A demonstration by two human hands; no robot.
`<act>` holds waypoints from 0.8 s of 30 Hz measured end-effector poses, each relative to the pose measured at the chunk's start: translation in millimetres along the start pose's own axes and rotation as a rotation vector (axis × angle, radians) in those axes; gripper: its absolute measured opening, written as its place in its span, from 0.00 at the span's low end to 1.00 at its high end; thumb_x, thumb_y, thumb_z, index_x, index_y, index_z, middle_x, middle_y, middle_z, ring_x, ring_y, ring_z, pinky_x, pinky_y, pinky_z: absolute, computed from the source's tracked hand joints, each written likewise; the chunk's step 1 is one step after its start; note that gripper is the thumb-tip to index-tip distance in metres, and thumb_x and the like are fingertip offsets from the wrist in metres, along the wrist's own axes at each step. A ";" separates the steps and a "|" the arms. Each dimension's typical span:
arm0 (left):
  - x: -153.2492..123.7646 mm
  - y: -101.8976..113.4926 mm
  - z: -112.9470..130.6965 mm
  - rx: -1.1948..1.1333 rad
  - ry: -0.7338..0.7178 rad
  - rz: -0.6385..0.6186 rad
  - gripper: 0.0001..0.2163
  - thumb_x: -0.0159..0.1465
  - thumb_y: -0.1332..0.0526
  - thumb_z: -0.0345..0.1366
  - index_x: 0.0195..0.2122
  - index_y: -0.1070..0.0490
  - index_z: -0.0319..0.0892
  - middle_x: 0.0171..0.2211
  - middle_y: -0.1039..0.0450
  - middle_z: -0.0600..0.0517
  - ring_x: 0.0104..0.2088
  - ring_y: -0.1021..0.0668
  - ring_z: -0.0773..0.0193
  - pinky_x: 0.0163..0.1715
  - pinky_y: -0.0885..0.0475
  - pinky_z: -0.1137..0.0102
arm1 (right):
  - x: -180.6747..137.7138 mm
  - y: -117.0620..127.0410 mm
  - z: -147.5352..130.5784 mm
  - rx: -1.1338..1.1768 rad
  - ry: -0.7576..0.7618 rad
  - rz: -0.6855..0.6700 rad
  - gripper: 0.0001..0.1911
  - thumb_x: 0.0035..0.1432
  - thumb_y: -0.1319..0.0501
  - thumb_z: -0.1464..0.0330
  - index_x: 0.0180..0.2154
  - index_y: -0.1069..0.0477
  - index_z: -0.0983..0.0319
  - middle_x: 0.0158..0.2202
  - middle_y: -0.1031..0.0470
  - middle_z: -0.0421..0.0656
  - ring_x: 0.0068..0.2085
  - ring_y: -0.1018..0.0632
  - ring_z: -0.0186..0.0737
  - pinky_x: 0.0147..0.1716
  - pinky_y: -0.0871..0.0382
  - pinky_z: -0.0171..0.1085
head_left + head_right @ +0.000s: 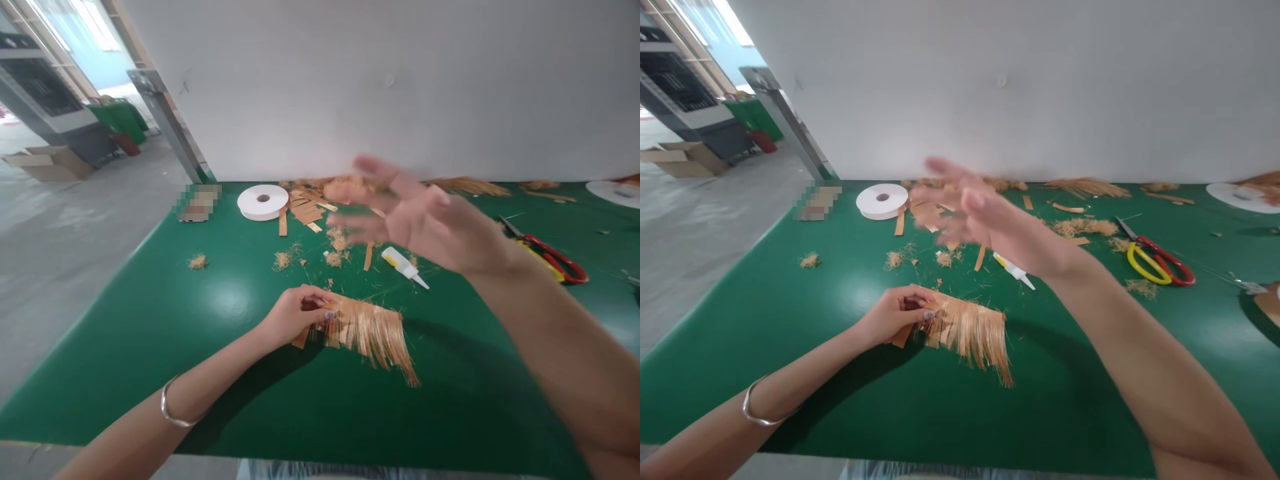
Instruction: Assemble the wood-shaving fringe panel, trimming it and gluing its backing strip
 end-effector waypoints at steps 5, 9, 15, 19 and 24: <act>-0.1 -0.6 -0.1 -0.009 -0.013 -0.020 0.10 0.51 0.33 0.33 0.34 0.29 0.39 0.26 0.27 0.54 0.31 0.23 0.65 0.33 0.28 0.70 | -5.2 -10.4 28.7 -0.160 -0.238 -0.211 0.27 0.30 0.27 0.58 0.37 0.25 0.59 0.43 0.25 0.47 0.51 0.29 0.57 0.40 0.28 0.42; -0.1 -0.2 -1.1 -0.011 0.011 -0.008 0.11 0.50 0.32 0.33 0.33 0.31 0.38 0.27 0.28 0.54 0.31 0.23 0.66 0.32 0.27 0.70 | 0.3 12.4 24.6 -0.034 -0.226 0.290 0.17 0.47 0.35 0.63 0.41 0.27 0.58 0.50 0.29 0.43 0.58 0.36 0.45 0.44 0.31 0.34; -1.0 -2.3 -1.2 -0.092 -0.034 -0.042 0.14 0.49 0.31 0.36 0.34 0.32 0.38 0.29 0.28 0.54 0.31 0.23 0.66 0.33 0.27 0.70 | 8.0 -13.9 23.5 0.000 -0.280 -0.198 0.21 0.47 0.39 0.51 0.37 0.28 0.59 0.41 0.24 0.45 0.45 0.24 0.49 0.38 0.28 0.44; -0.6 -0.5 -3.0 -0.093 0.002 -0.011 0.16 0.47 0.29 0.36 0.33 0.32 0.38 0.28 0.31 0.55 0.30 0.23 0.67 0.31 0.27 0.71 | 25.8 -7.3 25.2 -0.341 -0.171 0.098 0.21 0.40 0.32 0.58 0.39 0.27 0.56 0.54 0.33 0.47 0.60 0.40 0.62 0.50 0.35 0.55; 0.1 -1.1 -3.1 -0.111 0.022 -0.012 0.16 0.47 0.29 0.36 0.33 0.33 0.39 0.27 0.30 0.55 0.32 0.22 0.64 0.30 0.28 0.71 | 28.5 12.9 -5.9 -0.098 0.052 0.351 0.25 0.56 0.49 0.51 0.56 0.46 0.38 0.63 0.48 0.29 0.65 0.49 0.50 0.52 0.37 0.52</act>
Point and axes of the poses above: each hand's wrist, its own x-axis towards the middle knuckle, its own y-axis out of the back of the hand, z = x × y, the point moved 5 cm from there along x, towards the middle knuckle
